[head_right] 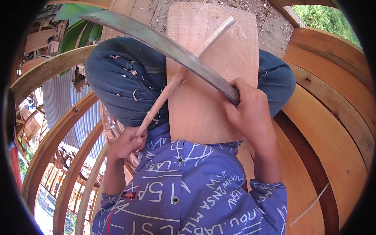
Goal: The person is sitting cross-legged on the ground, using a large curved blade to shave and shape a piece of light-colored wood. They hold the wood with their left hand and repeatedly strike it with the blade in their right hand to remove thin strips of material.
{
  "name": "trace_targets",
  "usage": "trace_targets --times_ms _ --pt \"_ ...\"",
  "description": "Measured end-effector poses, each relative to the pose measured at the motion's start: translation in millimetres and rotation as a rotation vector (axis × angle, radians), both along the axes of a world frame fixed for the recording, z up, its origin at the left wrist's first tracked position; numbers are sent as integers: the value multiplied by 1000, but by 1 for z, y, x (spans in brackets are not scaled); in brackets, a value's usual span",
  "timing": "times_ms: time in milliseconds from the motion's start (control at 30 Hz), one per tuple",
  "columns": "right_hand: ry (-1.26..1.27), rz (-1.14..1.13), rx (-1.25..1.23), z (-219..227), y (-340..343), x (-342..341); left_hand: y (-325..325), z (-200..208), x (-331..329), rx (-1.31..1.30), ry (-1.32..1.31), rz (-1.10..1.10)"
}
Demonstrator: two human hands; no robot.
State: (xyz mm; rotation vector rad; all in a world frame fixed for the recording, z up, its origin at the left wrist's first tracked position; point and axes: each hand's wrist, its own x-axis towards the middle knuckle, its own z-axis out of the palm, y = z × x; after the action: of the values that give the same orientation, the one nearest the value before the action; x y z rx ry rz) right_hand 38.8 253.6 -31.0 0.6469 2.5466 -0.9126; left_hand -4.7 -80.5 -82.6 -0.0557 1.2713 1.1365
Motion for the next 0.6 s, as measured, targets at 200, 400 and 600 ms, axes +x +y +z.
trace_targets --times_ms 200,400,600 --pt "111 40 100 -6 9 7 13 0 -10 119 -235 8" --pt "157 174 362 -6 12 2 43 3 -14 77 -286 -53" --pt "132 168 441 -15 26 10 44 4 -10 51 -280 -53"
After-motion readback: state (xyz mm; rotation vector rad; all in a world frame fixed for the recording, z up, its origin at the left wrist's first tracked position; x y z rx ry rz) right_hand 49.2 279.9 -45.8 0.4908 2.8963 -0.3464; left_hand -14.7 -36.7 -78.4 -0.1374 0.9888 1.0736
